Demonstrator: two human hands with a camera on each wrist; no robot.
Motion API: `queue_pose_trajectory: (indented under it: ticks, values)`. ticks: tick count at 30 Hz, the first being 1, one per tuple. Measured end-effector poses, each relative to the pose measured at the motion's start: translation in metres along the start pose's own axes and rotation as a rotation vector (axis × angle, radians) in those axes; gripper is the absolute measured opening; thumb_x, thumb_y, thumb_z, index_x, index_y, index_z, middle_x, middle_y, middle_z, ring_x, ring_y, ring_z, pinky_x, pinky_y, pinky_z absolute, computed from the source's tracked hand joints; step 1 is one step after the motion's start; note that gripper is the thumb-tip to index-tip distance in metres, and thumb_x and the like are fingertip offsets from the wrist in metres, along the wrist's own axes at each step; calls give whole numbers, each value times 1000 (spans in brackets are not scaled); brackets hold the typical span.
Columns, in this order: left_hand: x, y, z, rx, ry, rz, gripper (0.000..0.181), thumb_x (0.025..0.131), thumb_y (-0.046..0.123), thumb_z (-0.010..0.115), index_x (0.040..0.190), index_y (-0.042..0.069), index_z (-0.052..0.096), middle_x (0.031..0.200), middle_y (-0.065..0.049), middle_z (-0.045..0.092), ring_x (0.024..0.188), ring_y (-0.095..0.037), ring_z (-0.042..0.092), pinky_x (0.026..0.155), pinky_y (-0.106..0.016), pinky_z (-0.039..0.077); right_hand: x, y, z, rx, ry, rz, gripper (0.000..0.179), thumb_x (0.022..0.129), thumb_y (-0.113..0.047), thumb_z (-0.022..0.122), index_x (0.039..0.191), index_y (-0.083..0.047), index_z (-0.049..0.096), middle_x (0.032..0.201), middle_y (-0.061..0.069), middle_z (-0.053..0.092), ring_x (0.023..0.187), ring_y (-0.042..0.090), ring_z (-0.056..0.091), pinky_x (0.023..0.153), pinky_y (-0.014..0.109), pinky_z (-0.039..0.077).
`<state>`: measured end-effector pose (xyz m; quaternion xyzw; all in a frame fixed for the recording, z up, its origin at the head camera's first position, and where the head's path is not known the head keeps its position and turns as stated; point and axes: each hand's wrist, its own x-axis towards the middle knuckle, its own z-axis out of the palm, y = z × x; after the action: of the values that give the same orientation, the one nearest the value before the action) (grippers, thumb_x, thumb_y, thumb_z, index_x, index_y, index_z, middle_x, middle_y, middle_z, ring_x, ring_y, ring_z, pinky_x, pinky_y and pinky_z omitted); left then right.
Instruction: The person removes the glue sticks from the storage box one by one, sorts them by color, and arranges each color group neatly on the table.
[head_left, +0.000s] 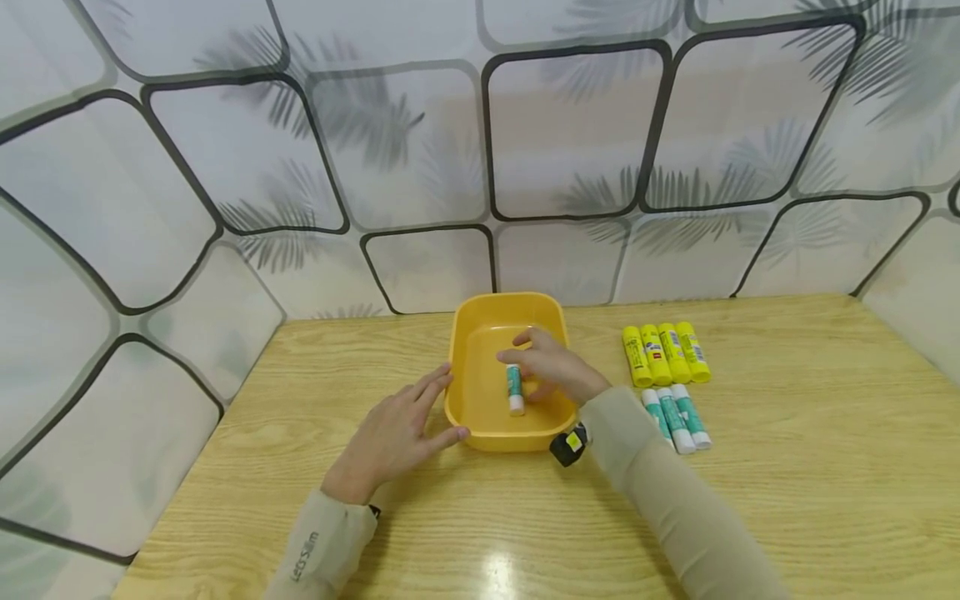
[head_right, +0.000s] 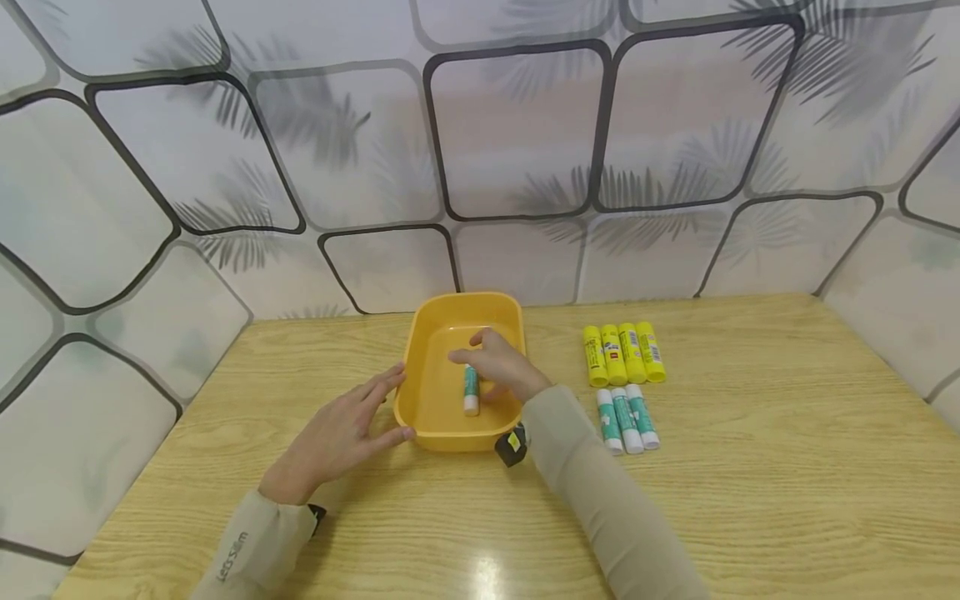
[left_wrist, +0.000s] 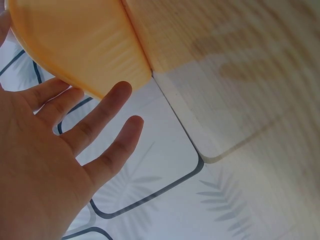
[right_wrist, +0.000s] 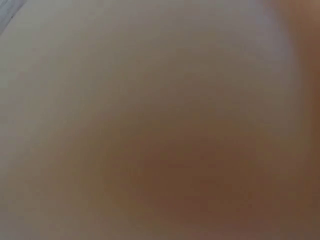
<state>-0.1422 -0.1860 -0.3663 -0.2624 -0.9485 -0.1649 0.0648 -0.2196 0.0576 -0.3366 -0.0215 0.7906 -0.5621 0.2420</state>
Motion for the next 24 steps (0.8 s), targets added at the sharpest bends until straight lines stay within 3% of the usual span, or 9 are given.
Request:
queue_pose_trajectory:
  ticks: [6,14,18,24]
  values:
    - [0,0,-1,1,0,3,79,96,54,64,149,-2,46,159,-13,38,131,-37,53,106,-52,46,5,1,4,-4,-2,25,57,103,-28,59,148,0,36,147,25,37,130,42,46,87,50,58]
    - [1,0,0,-3,6,12,79,95,54,64,149,-1,46,159,-13,39,130,-38,53,105,-53,46,5,2,15,-36,-99,-15,54,104,-28,57,147,1,41,149,25,42,131,44,48,86,46,59]
    - [1,0,0,-3,3,14,79,96,54,64,150,-1,46,160,-13,38,131,-38,53,105,-53,46,5,2,18,25,-148,-8,55,103,-29,59,147,1,41,141,24,50,125,41,54,80,45,61]
    - [1,-1,0,-4,-9,7,78,96,54,64,152,3,43,160,-12,37,131,-38,53,105,-54,46,8,1,22,161,-235,23,56,105,-24,56,149,3,35,144,29,43,126,44,53,82,50,60]
